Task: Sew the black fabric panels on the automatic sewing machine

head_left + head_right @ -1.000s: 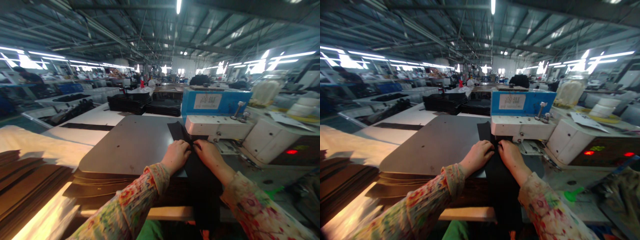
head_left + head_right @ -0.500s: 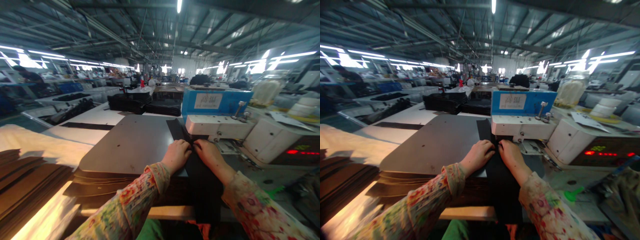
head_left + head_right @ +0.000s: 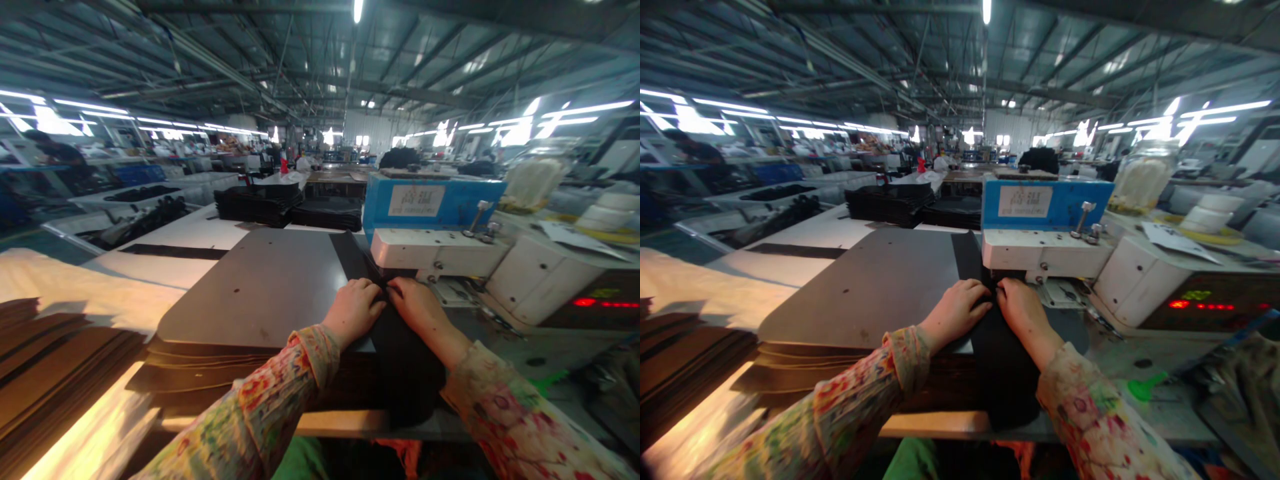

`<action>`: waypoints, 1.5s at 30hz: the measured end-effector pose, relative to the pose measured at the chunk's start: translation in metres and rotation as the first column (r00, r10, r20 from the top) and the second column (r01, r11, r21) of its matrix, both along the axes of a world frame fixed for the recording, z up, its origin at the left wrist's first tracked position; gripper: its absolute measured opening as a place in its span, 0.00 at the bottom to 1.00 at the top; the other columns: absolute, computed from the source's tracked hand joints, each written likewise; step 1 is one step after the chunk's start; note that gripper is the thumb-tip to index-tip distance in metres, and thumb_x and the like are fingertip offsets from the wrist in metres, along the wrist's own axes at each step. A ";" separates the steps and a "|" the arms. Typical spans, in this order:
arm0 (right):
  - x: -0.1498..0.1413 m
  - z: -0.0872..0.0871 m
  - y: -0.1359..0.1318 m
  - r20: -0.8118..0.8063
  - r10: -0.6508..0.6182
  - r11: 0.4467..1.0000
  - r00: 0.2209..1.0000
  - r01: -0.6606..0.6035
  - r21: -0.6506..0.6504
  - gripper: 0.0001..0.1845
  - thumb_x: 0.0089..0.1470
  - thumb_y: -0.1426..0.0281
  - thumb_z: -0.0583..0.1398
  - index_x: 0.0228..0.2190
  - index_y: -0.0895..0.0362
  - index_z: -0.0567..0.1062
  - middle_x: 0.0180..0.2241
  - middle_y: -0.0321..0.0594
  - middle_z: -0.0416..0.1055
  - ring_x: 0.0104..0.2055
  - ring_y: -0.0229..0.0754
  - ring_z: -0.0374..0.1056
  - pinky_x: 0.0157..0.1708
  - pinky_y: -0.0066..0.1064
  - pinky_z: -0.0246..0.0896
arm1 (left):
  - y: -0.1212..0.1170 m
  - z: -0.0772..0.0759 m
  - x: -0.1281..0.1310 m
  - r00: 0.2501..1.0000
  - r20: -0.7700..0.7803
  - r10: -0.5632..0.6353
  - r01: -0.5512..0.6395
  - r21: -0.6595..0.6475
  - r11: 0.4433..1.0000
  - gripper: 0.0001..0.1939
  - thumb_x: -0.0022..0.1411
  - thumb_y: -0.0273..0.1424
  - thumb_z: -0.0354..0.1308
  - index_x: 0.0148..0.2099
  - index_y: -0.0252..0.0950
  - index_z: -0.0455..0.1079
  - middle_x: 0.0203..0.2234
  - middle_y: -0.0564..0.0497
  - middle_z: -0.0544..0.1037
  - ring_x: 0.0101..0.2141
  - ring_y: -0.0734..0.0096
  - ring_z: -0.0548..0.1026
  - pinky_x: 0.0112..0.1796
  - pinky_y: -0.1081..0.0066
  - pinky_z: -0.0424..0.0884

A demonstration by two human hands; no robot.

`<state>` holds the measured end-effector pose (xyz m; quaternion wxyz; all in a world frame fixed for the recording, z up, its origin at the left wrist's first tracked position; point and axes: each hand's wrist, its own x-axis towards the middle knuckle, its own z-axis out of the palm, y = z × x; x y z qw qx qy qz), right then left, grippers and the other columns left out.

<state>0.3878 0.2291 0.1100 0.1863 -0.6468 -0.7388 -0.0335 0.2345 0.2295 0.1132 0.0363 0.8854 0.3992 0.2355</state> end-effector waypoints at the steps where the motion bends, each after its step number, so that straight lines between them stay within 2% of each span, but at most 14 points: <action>1: 0.000 0.000 0.000 -0.001 0.002 1.000 1.000 -0.002 0.004 0.10 0.54 0.71 0.52 0.36 0.58 0.72 0.36 0.42 0.73 0.38 0.42 0.68 0.36 0.28 0.57 | 0.000 0.000 0.000 1.000 -0.002 -0.002 0.002 0.006 1.000 0.11 0.60 0.35 0.51 0.42 0.36 0.68 0.38 0.49 0.70 0.39 0.67 0.67 0.41 0.69 0.64; 45: 0.001 -0.003 0.001 -0.006 0.001 1.000 1.000 -0.001 0.015 0.09 0.54 0.72 0.52 0.35 0.58 0.72 0.35 0.42 0.73 0.37 0.42 0.68 0.35 0.28 0.56 | 0.001 -0.002 0.000 1.000 -0.002 -0.016 0.016 0.010 1.000 0.11 0.60 0.34 0.50 0.42 0.35 0.68 0.38 0.48 0.70 0.39 0.66 0.67 0.41 0.68 0.65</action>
